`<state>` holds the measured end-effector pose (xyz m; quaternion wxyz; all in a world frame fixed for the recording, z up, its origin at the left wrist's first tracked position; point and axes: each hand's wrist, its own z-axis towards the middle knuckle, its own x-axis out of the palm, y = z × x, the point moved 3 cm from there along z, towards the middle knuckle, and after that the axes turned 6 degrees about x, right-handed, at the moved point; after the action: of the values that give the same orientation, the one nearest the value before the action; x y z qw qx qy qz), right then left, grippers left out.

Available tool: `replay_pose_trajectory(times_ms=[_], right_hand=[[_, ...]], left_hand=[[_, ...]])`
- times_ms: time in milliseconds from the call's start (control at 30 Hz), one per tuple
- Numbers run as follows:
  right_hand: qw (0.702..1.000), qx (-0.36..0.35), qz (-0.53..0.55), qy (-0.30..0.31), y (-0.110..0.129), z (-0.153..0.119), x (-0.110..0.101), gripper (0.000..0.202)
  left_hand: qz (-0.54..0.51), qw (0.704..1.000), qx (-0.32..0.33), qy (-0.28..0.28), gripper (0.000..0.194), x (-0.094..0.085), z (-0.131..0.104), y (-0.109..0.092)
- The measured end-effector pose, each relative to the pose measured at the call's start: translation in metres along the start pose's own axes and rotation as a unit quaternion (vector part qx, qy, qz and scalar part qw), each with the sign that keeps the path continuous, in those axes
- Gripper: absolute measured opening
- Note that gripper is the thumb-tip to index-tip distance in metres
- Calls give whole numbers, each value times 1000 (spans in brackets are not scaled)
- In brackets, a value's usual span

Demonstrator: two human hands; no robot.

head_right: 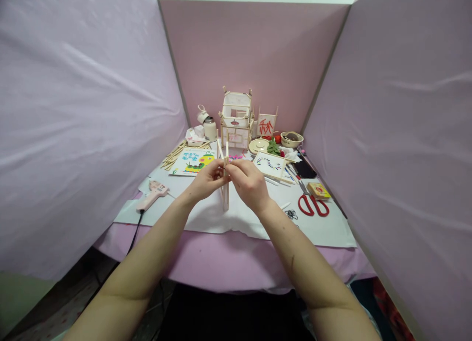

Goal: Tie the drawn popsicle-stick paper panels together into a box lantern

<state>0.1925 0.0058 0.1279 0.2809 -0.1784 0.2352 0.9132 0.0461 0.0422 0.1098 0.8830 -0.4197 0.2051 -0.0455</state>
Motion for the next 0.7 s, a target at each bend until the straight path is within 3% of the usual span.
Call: replay_pose_trajectory(times_ms=[167, 300, 367, 467, 567, 633, 700], right_hand=[[1000, 14, 23, -11, 2, 4, 1, 16], [984, 144, 100, -44, -12, -9, 2, 14], [960, 237, 149, -11, -22, -26, 8, 15], [923, 319, 188, 108, -31, -59, 25, 15], [902, 324, 211, 190, -26, -84, 41, 22], [901, 320, 217, 197, -20, -91, 47, 24], [909, 314, 200, 189, -15, -92, 50, 20]], left_hand=[[-4, 1000, -8, 12, 29, -2, 1, -1], [-12, 1000, 5, 6, 41, -1, -2, 1], [-23, 1000, 3, -9, 58, 2, -11, 6], [-21, 998, -31, -57, 75, 8, -37, 20], [58, 991, -106, -54, 49, 16, -69, 36], [144, 979, -144, -13, 21, 21, -86, 43], [215, 965, -147, 16, 7, 24, -94, 46]])
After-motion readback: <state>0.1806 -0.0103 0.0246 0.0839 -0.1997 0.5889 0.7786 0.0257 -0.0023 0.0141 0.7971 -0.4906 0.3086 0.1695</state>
